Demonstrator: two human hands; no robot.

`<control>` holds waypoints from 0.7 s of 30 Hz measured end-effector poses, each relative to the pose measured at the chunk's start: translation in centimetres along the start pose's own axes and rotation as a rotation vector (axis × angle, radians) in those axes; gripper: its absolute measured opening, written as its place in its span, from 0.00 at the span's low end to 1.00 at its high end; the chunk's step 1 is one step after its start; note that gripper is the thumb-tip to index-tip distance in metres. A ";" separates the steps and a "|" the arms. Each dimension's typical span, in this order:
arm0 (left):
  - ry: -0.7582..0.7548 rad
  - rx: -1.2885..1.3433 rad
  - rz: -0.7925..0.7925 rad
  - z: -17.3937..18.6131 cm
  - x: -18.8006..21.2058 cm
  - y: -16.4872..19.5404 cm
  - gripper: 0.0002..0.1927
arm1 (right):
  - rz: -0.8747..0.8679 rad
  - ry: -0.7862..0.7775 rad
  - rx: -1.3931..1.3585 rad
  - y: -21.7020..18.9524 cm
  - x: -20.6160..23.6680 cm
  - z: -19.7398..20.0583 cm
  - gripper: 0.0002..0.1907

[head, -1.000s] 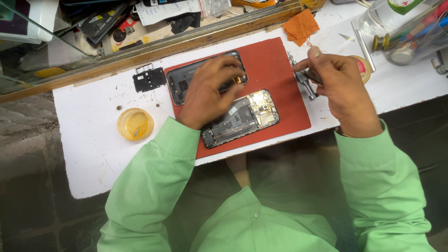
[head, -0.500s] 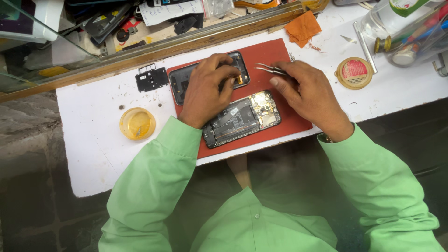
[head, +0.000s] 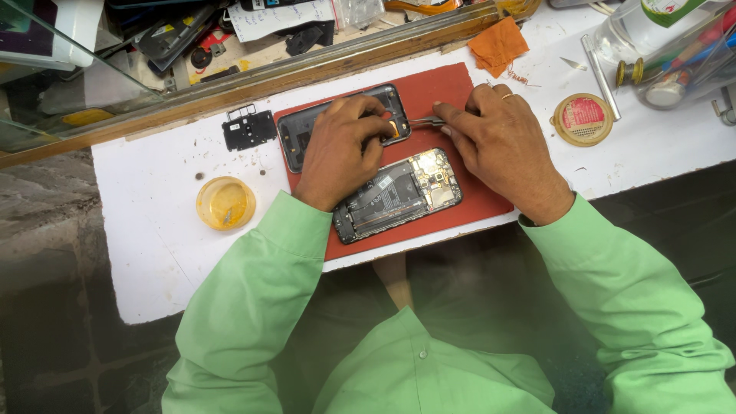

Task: The person disassembles a smartphone on a red mat, using a screwdriver to remove screws and a soldering iron to desolder connectors. They remove the motherboard and place it aside, then use tweezers to handle small components.

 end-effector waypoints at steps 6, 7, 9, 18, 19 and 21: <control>-0.006 0.009 0.010 0.0 -0.1 0.2 0.09 | 0.035 -0.038 0.080 -0.5 -0.4 0.0 0.13; -0.005 0.010 0.009 0.1 -0.1 0.2 0.09 | 0.037 -0.042 0.088 -0.6 -0.5 0.0 0.12; -0.005 0.008 0.021 0.1 -0.1 0.1 0.09 | 0.047 -0.048 0.107 -0.8 -0.6 0.1 0.12; -0.011 0.009 0.043 0.0 -0.2 0.0 0.10 | 0.085 -0.086 0.182 -1.6 -1.7 0.6 0.11; -0.012 0.010 0.046 0.0 -0.2 0.0 0.10 | 0.086 -0.090 0.180 -1.7 -1.9 0.7 0.11; -0.013 0.012 0.049 0.0 -0.2 -0.1 0.10 | 0.092 -0.095 0.190 -1.9 -2.2 0.8 0.11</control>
Point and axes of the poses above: each hand's wrist, its own x-axis away from the middle knuckle, its own z-axis out of the back of the hand, y = z × x, the point moved 10 cm from there along -x, towards the middle knuckle, and after that the axes turned 12 degrees about z, right-handed, at the moved point
